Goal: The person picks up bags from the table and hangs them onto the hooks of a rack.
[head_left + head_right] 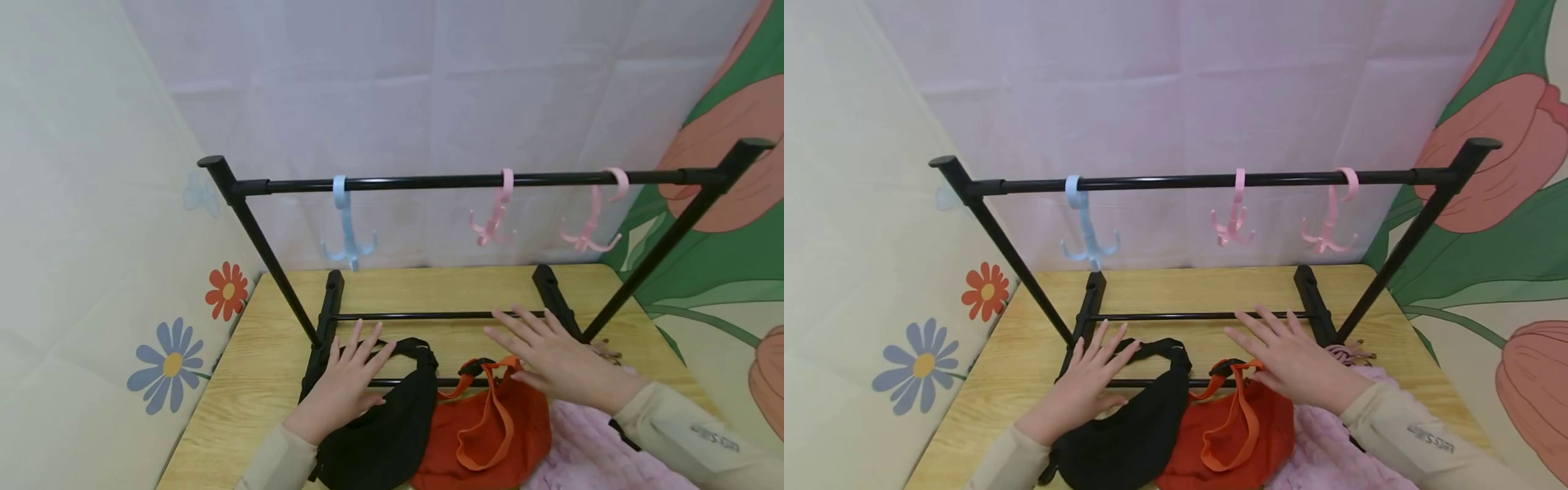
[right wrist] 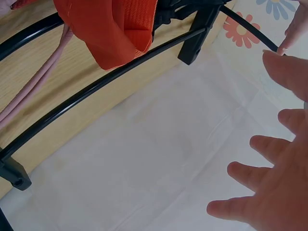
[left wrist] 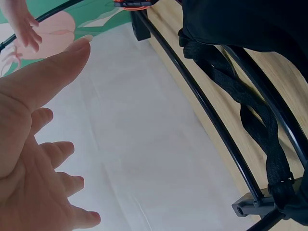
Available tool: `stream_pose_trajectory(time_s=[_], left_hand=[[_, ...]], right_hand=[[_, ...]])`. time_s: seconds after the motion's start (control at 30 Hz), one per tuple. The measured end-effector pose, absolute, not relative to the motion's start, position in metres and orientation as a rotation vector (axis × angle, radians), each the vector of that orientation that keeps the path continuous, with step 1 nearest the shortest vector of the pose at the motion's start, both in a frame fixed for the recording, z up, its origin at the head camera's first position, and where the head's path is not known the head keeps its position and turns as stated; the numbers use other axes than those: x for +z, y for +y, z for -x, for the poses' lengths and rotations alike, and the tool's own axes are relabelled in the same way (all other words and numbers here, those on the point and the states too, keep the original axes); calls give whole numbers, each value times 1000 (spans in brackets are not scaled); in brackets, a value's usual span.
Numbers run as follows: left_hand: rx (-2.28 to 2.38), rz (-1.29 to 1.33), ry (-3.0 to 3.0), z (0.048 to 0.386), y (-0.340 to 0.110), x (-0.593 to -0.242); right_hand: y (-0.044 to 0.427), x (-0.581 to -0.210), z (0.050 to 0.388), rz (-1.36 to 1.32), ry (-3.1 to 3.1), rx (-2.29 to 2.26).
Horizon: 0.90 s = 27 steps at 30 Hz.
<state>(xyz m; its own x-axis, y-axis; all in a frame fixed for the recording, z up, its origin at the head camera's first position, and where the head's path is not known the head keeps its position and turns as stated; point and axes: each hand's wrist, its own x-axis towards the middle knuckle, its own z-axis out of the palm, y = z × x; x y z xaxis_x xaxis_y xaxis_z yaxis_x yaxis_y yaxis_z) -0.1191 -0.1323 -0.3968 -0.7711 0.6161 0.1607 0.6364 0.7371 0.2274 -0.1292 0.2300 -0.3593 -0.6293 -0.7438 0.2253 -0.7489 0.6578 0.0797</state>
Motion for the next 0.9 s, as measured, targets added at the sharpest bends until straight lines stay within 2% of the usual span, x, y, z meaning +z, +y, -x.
stream_pose_trajectory(time_s=[0.9], left_hand=[[-467, 992, -2932, 117, -141, -409]], right_hand=[[226, -359, 131, -1209, -2684, 44]])
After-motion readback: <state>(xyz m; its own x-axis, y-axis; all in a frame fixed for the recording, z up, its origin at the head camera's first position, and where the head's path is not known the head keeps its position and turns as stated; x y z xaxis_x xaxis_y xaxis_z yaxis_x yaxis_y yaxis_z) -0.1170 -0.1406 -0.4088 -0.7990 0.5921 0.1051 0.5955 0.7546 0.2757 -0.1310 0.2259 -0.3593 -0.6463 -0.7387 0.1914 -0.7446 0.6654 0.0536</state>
